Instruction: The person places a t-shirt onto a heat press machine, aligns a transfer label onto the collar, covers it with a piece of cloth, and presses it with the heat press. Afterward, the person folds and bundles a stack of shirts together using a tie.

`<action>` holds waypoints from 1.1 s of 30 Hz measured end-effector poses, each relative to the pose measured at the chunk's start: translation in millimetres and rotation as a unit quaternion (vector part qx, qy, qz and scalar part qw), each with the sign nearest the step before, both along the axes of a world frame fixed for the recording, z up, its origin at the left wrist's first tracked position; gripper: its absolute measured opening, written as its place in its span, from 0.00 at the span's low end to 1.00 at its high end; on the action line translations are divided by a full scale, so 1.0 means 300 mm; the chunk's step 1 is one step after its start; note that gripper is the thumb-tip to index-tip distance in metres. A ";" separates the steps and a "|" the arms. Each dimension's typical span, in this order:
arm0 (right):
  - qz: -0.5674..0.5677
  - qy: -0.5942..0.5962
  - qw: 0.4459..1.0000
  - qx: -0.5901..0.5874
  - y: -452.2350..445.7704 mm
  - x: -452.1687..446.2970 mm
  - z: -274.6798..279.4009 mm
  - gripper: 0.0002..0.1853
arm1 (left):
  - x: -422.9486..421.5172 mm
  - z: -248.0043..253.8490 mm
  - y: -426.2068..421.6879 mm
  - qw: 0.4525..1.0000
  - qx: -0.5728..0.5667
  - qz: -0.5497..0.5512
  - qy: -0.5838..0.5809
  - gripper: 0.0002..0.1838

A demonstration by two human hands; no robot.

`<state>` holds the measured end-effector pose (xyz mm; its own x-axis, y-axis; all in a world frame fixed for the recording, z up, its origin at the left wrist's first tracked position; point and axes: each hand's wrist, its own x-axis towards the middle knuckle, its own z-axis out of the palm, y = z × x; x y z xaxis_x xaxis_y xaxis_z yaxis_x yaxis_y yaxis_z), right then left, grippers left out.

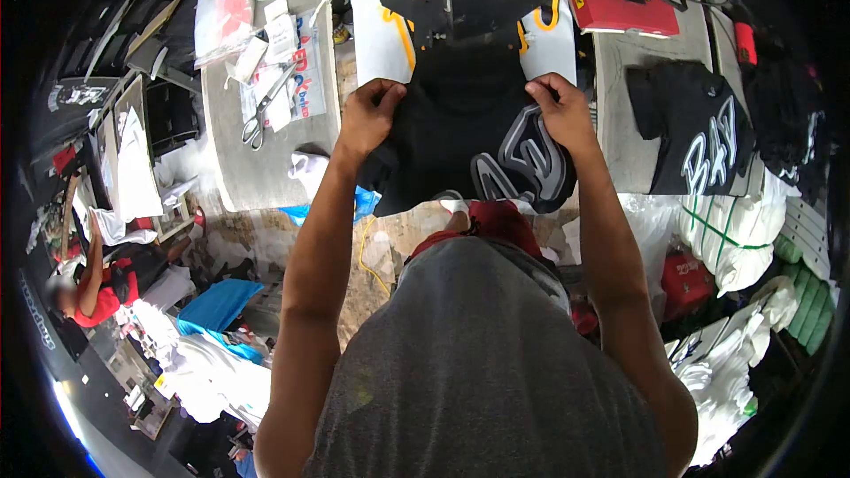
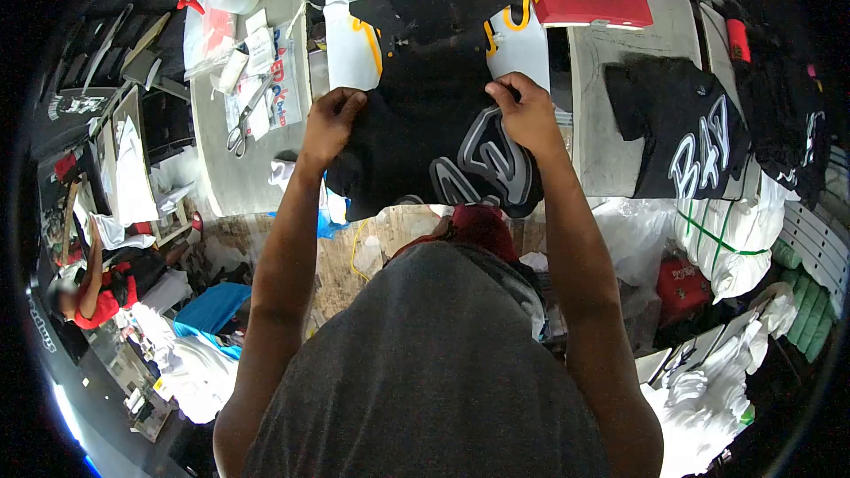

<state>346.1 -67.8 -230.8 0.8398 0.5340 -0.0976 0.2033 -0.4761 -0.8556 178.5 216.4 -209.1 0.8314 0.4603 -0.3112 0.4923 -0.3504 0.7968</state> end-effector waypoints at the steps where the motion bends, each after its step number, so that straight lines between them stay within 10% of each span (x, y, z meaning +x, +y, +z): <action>1: -0.002 0.007 1.000 -0.011 -0.005 -0.009 0.000 0.10 | -0.013 -0.050 -0.007 0.999 -0.004 0.001 -0.044 0.12; 9: -0.009 -0.045 0.994 0.100 -0.079 -0.099 0.315 0.10 | -0.101 0.284 -0.064 0.980 -0.001 0.037 -0.195 0.07; 13: 0.150 -0.008 0.987 0.064 -0.195 -0.198 0.499 0.11 | -0.271 0.457 -0.120 0.972 0.009 -0.164 -0.166 0.04; 33: 0.002 -0.011 1.000 0.022 0.031 0.005 0.018 0.10 | 0.028 0.001 -0.016 0.997 0.061 0.033 -0.042 0.13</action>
